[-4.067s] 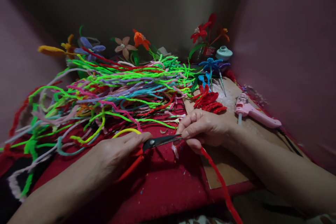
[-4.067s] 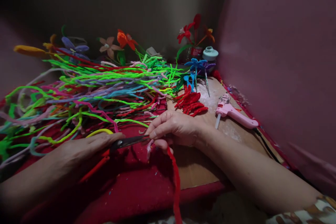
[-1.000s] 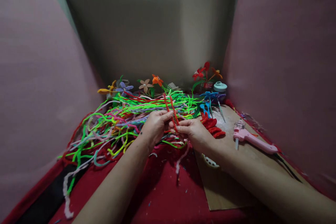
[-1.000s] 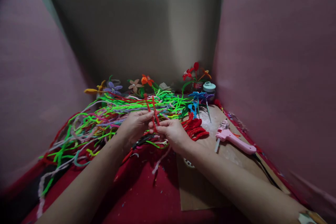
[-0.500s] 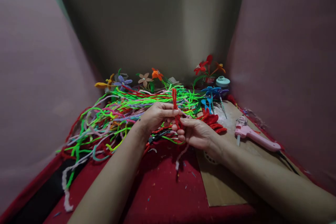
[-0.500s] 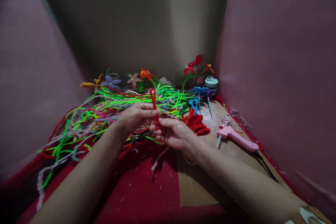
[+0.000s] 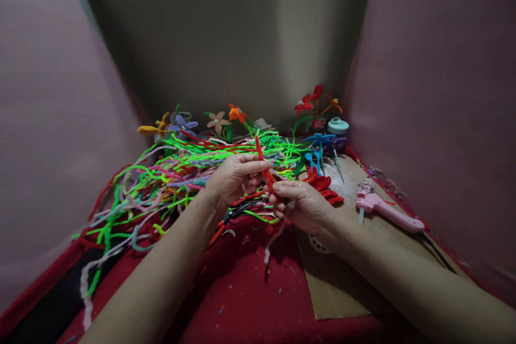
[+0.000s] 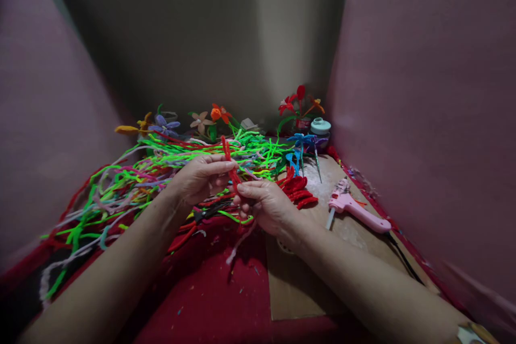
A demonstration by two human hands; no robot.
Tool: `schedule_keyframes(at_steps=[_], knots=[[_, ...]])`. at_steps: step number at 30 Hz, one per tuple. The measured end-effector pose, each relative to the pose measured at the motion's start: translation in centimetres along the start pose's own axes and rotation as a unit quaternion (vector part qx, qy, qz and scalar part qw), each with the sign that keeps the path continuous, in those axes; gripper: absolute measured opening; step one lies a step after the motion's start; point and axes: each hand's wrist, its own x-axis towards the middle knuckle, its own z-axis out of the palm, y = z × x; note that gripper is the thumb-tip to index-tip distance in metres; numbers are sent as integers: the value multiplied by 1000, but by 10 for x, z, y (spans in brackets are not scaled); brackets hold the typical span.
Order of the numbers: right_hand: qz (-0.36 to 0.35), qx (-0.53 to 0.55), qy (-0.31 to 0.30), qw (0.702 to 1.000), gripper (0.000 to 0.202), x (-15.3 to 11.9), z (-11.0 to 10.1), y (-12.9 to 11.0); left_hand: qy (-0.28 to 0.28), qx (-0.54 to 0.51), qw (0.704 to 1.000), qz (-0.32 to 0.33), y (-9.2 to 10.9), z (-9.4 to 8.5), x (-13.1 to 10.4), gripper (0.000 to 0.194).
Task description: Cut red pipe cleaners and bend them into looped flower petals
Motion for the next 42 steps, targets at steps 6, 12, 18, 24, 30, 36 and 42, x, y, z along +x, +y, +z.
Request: schedule_keyframes(at_steps=[6,12,18,24,30,36,42], knots=[[-82,-74,24,994,14,-1,2,4,68,19,997,-19,-7,8,-14,15],[-94,-171,70,978,16,-5,9,2,76,30,996,-47,-14,6,-26,15],[-94,-200,87,971,16,-10,13,4,86,11,995,-58,-22,3,-31,14],[-79,-218,91,969,18,-11,13,8,106,28,993,-39,-26,4,-34,13],[-83,-223,106,966,14,-12,14,7,107,15,994,-26,-31,3,-34,13],[-84,-211,101,969,14,-11,11,10,79,-43,995,-45,-36,1,-32,9],[-98,-193,107,970,14,-11,11,11,91,-52,994,-28,-37,4,-33,9]])
